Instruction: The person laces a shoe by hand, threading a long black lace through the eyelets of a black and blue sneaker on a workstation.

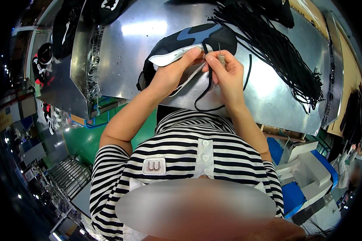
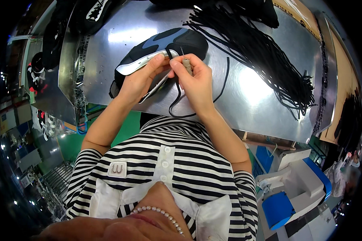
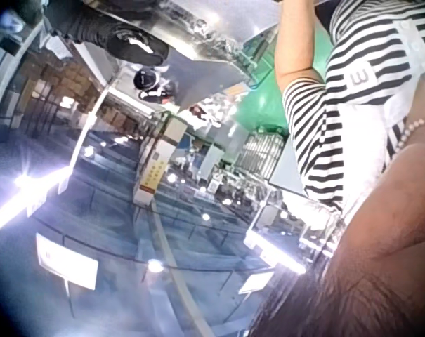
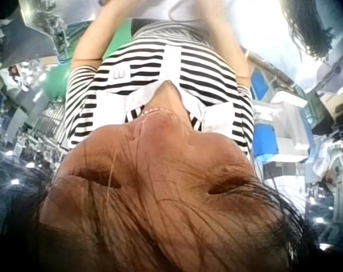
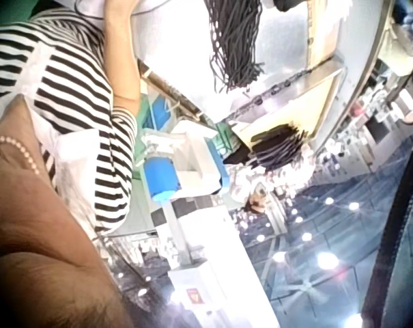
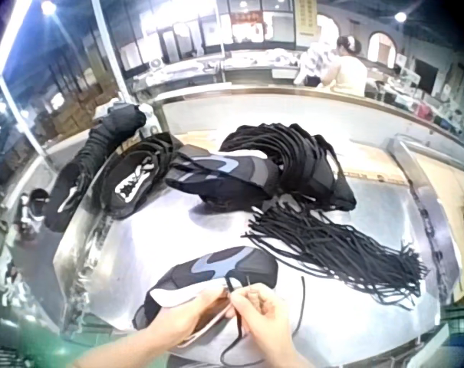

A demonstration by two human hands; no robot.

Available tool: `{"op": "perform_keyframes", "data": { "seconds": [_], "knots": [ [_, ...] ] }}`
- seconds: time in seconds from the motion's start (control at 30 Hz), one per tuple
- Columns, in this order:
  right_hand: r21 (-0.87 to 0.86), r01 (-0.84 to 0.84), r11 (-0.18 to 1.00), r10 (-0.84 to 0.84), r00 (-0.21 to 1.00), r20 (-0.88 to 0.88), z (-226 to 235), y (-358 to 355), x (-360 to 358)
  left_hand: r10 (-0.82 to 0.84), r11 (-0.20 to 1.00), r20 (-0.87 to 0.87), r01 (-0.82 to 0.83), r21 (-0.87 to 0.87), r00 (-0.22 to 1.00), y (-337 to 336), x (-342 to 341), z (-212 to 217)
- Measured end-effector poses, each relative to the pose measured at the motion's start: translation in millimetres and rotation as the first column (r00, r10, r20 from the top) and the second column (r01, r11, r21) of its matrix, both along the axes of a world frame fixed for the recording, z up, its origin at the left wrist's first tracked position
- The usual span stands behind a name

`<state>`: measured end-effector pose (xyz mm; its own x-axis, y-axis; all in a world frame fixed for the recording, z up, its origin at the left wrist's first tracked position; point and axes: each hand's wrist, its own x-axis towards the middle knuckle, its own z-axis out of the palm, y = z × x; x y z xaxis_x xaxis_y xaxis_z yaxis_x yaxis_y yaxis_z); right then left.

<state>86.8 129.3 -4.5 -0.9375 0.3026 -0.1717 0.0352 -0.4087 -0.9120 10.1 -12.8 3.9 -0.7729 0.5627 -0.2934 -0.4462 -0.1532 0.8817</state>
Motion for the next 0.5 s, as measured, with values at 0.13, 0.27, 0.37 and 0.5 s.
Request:
{"op": "perform_keyframes", "data": {
  "seconds": [0.13,0.27,0.37,0.5],
  "knots": [
    [0.051,-0.016,0.999,0.015,0.999,0.032,6,0,3,0.029,0.999,-0.146,-0.034,-0.031,0.989,1,6,3],
    [0.211,-0.040,0.977,0.029,0.998,0.053,7,-4,7,0.045,0.972,-0.185,-0.086,-0.218,0.982,-2,11,3],
    [0.383,-0.032,0.923,0.026,0.999,0.021,12,-3,13,0.069,0.966,-0.241,-0.125,-0.227,0.968,-2,12,5],
    [0.495,0.033,0.868,0.005,0.997,-0.076,11,2,15,0.104,0.971,-0.271,-0.156,-0.179,0.957,-1,12,6]
  ]
}}
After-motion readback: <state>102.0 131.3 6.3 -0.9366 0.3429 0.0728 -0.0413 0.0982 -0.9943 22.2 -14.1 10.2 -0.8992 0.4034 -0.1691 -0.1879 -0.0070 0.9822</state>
